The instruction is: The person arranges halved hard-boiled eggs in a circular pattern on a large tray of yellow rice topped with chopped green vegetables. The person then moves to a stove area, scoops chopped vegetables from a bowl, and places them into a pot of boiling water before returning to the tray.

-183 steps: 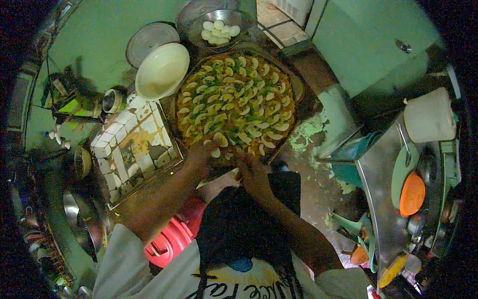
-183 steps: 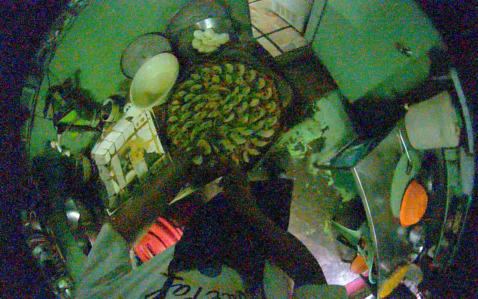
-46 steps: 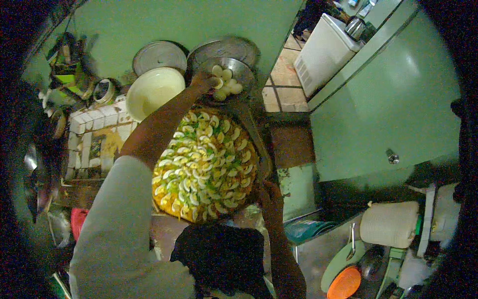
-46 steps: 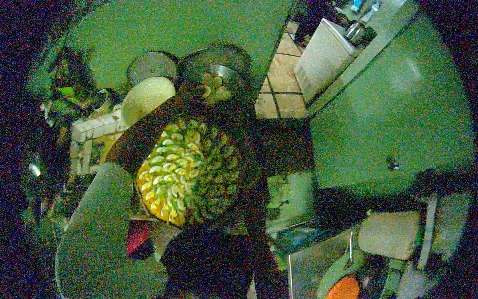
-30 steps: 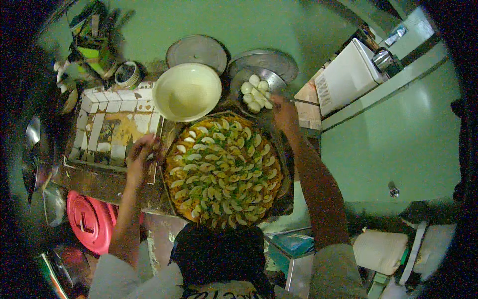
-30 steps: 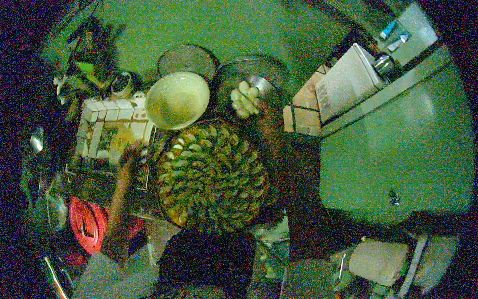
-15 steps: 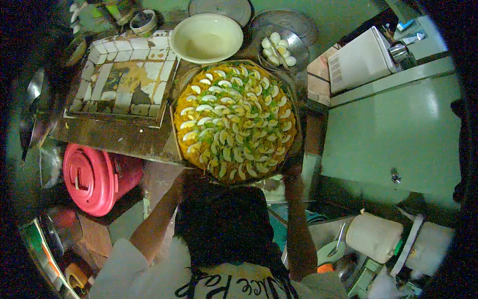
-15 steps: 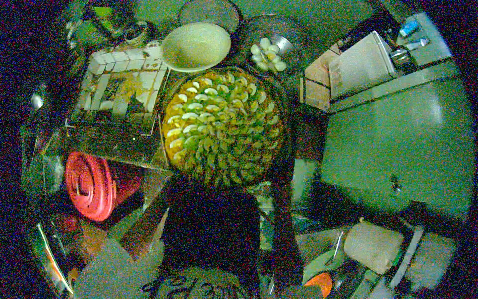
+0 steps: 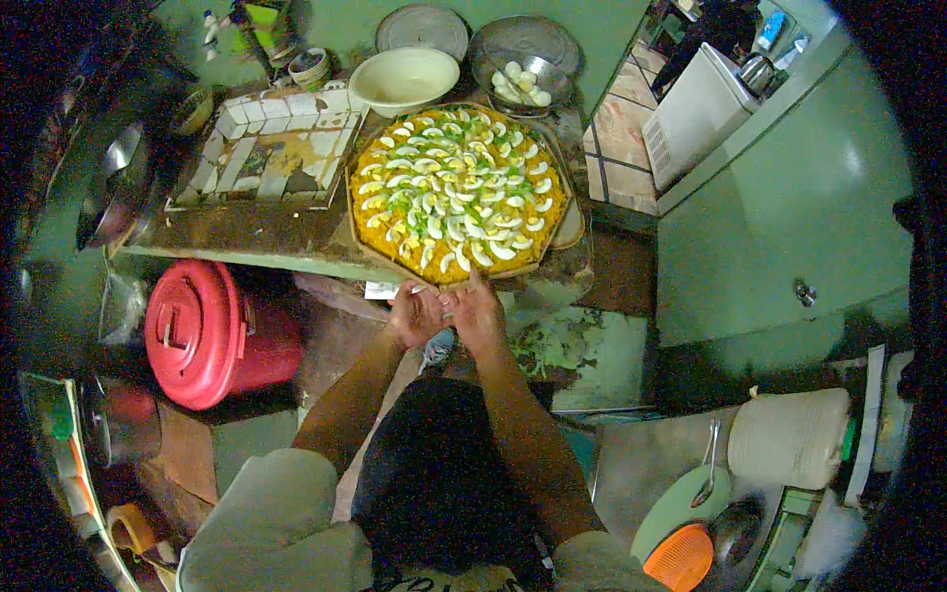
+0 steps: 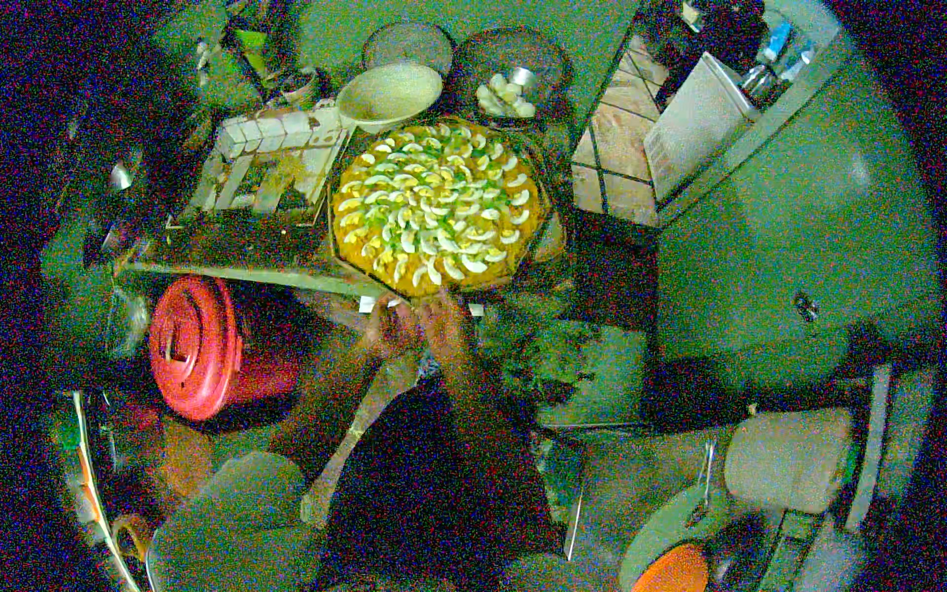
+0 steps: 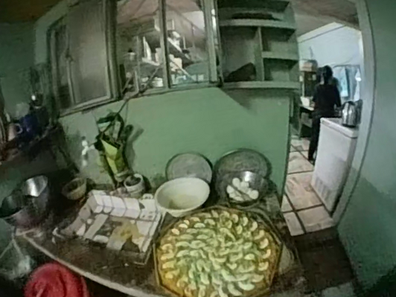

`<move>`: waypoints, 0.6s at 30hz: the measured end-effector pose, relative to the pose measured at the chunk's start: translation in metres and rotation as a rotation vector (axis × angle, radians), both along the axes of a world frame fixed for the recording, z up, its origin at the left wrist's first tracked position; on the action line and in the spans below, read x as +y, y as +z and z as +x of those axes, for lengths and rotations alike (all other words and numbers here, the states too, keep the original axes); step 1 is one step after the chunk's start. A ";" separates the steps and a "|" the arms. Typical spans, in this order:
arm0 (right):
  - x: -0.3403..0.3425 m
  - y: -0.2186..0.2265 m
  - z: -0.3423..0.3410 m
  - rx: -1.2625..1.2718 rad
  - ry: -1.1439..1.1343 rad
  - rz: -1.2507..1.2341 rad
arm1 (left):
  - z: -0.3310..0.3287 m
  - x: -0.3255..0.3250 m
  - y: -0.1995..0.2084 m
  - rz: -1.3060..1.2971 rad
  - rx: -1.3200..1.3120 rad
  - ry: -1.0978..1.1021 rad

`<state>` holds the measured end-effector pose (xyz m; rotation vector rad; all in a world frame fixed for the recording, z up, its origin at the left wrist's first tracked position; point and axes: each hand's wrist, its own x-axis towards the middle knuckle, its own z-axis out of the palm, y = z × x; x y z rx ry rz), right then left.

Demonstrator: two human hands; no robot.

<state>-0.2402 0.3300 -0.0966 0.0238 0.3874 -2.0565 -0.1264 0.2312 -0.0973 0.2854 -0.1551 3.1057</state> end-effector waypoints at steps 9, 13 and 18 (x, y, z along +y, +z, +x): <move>0.003 0.069 0.020 -0.120 -0.038 0.166 | -0.014 0.018 -0.032 -0.114 -0.291 0.275; 0.000 0.058 0.017 -0.002 -0.146 0.273 | -0.027 0.014 -0.016 -0.072 -0.015 0.256; 0.002 0.029 0.008 0.029 -0.141 0.281 | -0.040 -0.002 0.003 -0.129 -0.153 0.385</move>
